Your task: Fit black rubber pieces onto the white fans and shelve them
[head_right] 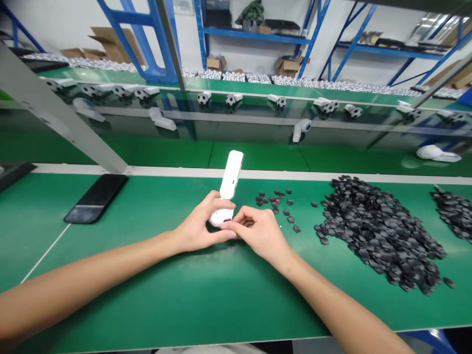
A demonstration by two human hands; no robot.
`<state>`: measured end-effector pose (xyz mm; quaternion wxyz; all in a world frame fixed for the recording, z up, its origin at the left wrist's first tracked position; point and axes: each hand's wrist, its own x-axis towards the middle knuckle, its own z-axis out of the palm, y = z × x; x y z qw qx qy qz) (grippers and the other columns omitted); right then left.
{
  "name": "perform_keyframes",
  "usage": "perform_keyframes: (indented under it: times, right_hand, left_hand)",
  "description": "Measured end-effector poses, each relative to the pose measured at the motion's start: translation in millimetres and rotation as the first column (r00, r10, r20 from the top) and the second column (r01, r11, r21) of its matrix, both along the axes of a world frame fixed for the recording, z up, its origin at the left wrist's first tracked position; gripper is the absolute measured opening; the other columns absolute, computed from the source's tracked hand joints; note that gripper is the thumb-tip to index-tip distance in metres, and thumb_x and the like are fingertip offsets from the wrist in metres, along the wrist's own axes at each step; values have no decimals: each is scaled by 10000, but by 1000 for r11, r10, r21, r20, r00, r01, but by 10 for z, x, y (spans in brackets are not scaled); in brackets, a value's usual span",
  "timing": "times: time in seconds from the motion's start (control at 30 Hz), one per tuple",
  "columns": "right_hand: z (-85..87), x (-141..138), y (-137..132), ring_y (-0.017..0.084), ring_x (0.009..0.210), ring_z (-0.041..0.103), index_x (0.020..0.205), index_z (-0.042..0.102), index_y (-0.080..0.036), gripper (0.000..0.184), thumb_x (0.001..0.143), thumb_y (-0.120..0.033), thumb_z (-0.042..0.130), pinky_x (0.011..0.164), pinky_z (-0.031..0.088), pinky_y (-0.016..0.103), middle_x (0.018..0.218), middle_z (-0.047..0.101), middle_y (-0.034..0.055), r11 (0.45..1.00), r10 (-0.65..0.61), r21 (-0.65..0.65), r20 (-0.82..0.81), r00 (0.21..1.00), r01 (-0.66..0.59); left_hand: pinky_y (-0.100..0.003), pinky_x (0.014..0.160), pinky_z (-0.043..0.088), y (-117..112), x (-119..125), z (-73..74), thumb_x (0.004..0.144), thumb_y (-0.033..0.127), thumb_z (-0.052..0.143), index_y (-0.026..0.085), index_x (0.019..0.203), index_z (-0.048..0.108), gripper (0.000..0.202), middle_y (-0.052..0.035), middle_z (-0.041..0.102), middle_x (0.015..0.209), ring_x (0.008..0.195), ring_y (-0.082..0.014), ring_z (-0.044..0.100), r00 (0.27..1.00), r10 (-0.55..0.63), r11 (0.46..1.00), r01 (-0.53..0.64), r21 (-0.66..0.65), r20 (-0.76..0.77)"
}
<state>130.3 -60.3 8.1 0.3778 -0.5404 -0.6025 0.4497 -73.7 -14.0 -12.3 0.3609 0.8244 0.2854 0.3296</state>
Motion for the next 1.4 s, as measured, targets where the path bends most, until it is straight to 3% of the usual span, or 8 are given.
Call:
perform_keyframes:
  times: [0.33,0.57,0.8,0.97,1.1,1.2,1.3,1.4]
  right_hand:
    - [-117,9,23,149,567,579,688,645,-216,306,860,-423,789,533,412,263,629,688,-19,999,33,2,97,995,-33]
    - [79,230,123,165,765,650,923,668,-236,222,1058,-341,528,704,472,280,867,732,-10,923,292,140,352,889,-358]
    - [35,803,415,238,941,701,1106,750,-261,236,1058,-341,533,819,517,358,1085,745,48,942,-95,308,634,768,-137]
    - [-78,855,496,241,940,708,1150,775,-293,262,1052,-382,548,770,520,351,1104,720,51,934,-117,308,742,660,-181]
    - [-114,765,507,230,886,702,1103,790,-285,236,1016,-408,609,714,502,339,1097,719,51,930,-97,297,768,634,-218]
    - [-109,701,513,231,880,693,1028,782,-257,231,1019,-359,575,699,488,336,1056,725,62,926,-130,327,745,654,-188]
    - [-81,624,497,214,802,684,919,733,-224,219,999,-356,577,712,504,339,953,733,63,924,-177,374,615,768,-86]
    - [-51,528,438,207,714,711,905,683,-208,247,968,-441,631,661,549,331,831,753,51,976,-122,211,297,947,59]
  left_hand:
    - [-359,882,497,-44,-25,45,889,472,774,241,1229,612,442,-49,483,1079,976,-215,551,998,15,998,-18,-58,-54]
    - [-328,884,456,19,-17,49,951,394,712,236,1173,646,280,-33,564,1054,977,-200,575,999,-20,993,26,-118,49]
    - [-319,832,429,72,-59,57,975,340,661,223,1113,683,182,-27,590,1049,902,-179,584,994,64,977,-45,-206,90]
    - [-319,833,434,72,-61,74,975,337,660,220,1126,699,194,-32,572,1038,903,-180,573,997,41,990,-32,-139,61]
    - [-313,801,462,53,-69,46,996,393,641,325,1454,553,471,-45,555,1130,883,-179,550,998,42,995,-37,-94,48]
    - [-380,935,479,39,-65,1,977,392,669,401,1636,244,785,-76,538,1308,1006,-220,560,993,107,993,-104,-47,57]
    - [-453,1093,423,37,-40,-17,943,361,709,363,1668,50,979,-122,468,1482,1233,-285,530,985,146,987,-140,-73,88]
    - [-465,1142,387,48,-10,8,911,305,726,265,1652,102,970,-150,457,1488,1313,-298,496,986,132,986,-120,-120,102]
